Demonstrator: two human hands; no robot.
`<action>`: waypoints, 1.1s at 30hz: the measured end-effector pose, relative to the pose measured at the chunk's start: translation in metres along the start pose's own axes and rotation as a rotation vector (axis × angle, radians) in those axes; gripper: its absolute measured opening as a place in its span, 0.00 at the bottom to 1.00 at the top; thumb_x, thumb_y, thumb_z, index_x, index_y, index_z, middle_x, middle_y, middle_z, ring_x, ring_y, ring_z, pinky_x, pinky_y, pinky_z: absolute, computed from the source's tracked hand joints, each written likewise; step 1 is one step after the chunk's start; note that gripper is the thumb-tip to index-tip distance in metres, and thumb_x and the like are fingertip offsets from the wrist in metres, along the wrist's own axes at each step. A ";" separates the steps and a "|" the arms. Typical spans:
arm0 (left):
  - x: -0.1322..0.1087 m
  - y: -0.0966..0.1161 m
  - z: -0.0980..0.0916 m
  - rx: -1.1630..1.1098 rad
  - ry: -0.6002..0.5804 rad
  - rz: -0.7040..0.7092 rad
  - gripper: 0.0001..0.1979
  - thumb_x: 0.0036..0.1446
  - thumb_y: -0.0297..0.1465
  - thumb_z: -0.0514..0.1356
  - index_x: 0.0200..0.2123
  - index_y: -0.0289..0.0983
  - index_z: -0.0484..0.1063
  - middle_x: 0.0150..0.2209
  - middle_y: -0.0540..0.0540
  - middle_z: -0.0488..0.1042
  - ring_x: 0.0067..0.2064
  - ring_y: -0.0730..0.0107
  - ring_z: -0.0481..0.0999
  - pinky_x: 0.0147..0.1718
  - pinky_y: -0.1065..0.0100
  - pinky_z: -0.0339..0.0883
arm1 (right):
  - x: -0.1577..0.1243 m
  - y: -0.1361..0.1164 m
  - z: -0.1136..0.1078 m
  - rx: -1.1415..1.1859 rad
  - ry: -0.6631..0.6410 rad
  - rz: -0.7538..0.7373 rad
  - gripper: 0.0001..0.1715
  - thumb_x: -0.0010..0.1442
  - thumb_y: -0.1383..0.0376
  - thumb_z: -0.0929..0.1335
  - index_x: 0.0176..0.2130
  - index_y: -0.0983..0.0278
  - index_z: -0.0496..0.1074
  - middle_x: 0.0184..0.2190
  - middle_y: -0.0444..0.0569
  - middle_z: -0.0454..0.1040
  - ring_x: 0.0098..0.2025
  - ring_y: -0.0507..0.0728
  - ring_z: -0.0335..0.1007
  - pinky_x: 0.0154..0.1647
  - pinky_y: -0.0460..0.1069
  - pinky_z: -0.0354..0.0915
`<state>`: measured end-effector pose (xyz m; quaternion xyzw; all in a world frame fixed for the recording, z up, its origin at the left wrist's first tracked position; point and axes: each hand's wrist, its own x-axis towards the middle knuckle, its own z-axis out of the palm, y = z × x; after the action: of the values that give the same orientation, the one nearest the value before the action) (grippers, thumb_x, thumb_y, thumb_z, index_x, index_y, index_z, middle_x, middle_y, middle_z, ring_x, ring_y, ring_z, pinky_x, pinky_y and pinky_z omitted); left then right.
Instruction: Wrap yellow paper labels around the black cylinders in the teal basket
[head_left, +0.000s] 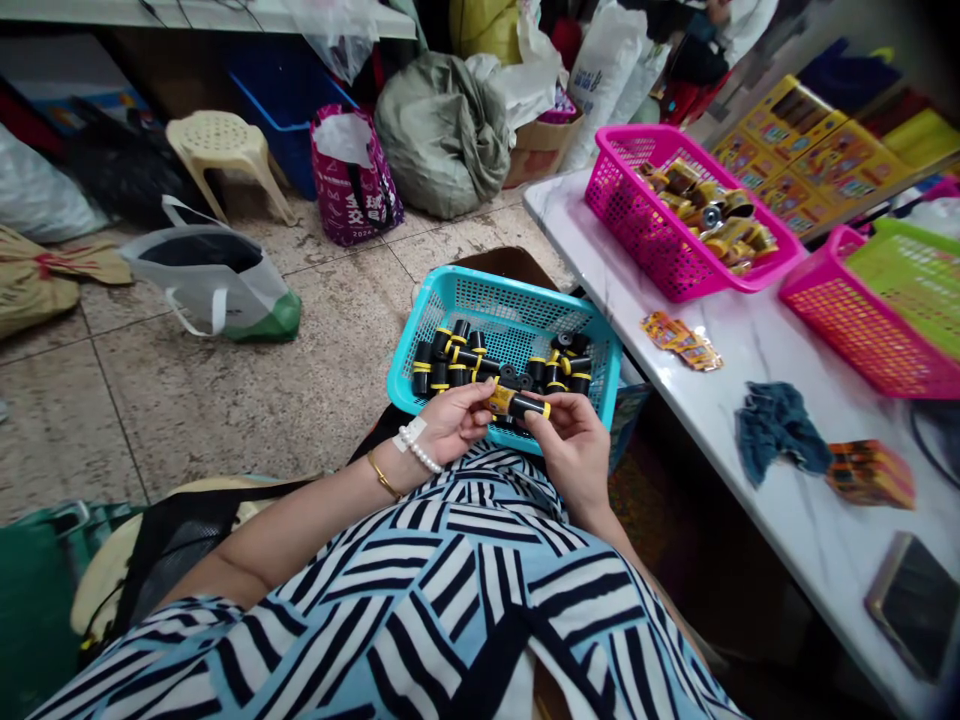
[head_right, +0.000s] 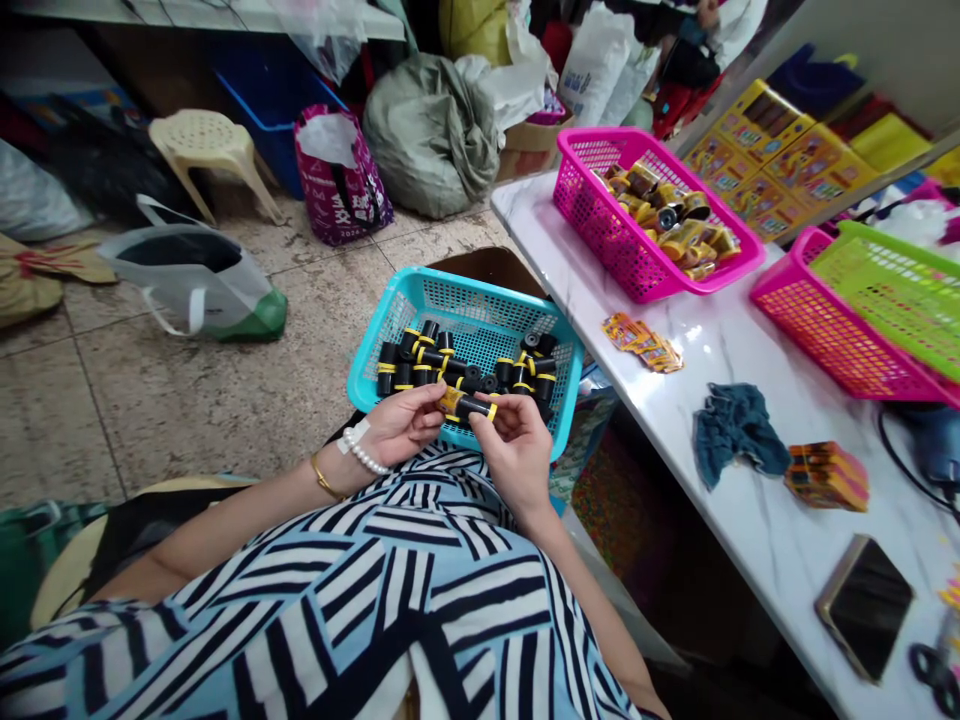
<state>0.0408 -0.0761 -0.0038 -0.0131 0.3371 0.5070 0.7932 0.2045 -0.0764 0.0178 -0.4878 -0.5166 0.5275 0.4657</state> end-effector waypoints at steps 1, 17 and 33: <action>0.001 0.000 -0.001 -0.002 -0.004 -0.004 0.09 0.62 0.25 0.59 0.28 0.30 0.70 0.22 0.51 0.70 0.13 0.87 0.55 0.09 0.82 0.44 | 0.000 0.001 0.000 -0.015 0.001 -0.007 0.16 0.51 0.62 0.76 0.37 0.60 0.68 0.41 0.50 0.82 0.43 0.58 0.81 0.49 0.57 0.76; -0.001 -0.005 -0.005 0.321 0.035 0.232 0.14 0.48 0.36 0.71 0.27 0.30 0.73 0.19 0.52 0.66 0.18 0.83 0.61 0.12 0.81 0.46 | -0.002 0.011 -0.004 -0.294 -0.057 -0.223 0.17 0.53 0.63 0.75 0.42 0.59 0.70 0.43 0.49 0.80 0.43 0.57 0.79 0.47 0.54 0.76; 0.002 0.005 -0.011 0.537 -0.143 0.114 0.18 0.44 0.37 0.73 0.33 0.31 0.77 0.29 0.46 0.76 0.26 0.77 0.71 0.26 0.73 0.64 | 0.008 0.023 -0.010 -0.389 -0.077 -0.389 0.17 0.52 0.62 0.76 0.44 0.56 0.76 0.42 0.48 0.71 0.32 0.53 0.69 0.26 0.49 0.68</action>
<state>0.0313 -0.0758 -0.0121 0.2523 0.4026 0.4428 0.7604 0.2143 -0.0687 -0.0058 -0.4394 -0.7094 0.3372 0.4360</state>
